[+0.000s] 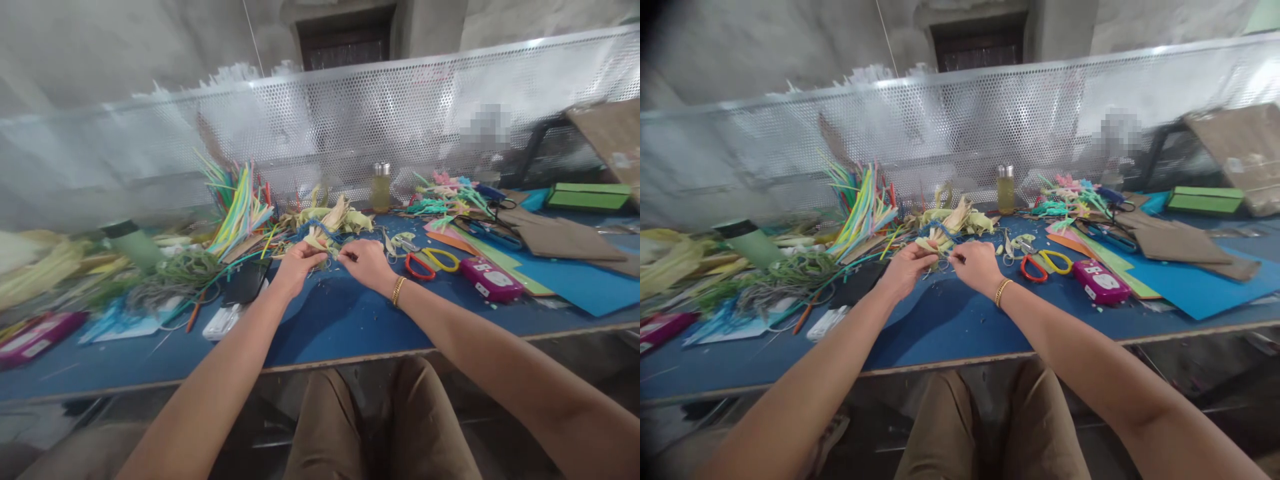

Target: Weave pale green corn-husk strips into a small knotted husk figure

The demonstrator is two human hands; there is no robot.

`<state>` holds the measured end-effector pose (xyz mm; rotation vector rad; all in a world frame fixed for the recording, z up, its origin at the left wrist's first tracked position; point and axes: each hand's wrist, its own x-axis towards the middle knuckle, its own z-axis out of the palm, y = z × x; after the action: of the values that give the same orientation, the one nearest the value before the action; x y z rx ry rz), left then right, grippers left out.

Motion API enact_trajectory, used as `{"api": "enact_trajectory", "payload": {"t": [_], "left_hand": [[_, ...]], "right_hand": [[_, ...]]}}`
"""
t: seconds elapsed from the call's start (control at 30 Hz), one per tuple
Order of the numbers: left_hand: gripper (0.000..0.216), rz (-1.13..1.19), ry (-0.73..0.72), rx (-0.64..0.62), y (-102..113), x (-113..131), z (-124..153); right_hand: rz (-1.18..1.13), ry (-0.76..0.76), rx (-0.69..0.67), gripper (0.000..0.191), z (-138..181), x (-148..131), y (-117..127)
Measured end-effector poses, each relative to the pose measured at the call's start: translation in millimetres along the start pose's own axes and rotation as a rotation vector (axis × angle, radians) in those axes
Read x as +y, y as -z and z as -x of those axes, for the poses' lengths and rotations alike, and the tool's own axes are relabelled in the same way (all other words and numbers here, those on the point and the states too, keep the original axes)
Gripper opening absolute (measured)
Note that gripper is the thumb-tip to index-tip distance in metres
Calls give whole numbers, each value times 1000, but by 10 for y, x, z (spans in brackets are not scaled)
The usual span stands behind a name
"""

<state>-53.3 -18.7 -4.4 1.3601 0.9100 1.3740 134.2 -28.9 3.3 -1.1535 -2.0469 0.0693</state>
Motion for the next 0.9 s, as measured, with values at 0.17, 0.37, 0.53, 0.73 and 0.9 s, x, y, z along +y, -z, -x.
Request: {"api": "enact_trajectory", "payload": {"t": [0.17,0.37,0.53,0.73,0.9], "left_hand": [[44,-12,-16,-27,7,0,-2],[36,24,-39,-10,-15,3,-18],[32,37,-17,-3,-23,-1,-11],[32,16,-23,25,-58,24,24],[33,-22,-24,45,-78,14,35]], "right_hand": [[0,26,9,16,8,-46,-41],[-4,33,29,16,13,-63,-41],[-2,39,38,15,16,-68,-44],[-1,55,30,16,22,-96,-50],[-47,64,19,22,23,-109,-63]]}}
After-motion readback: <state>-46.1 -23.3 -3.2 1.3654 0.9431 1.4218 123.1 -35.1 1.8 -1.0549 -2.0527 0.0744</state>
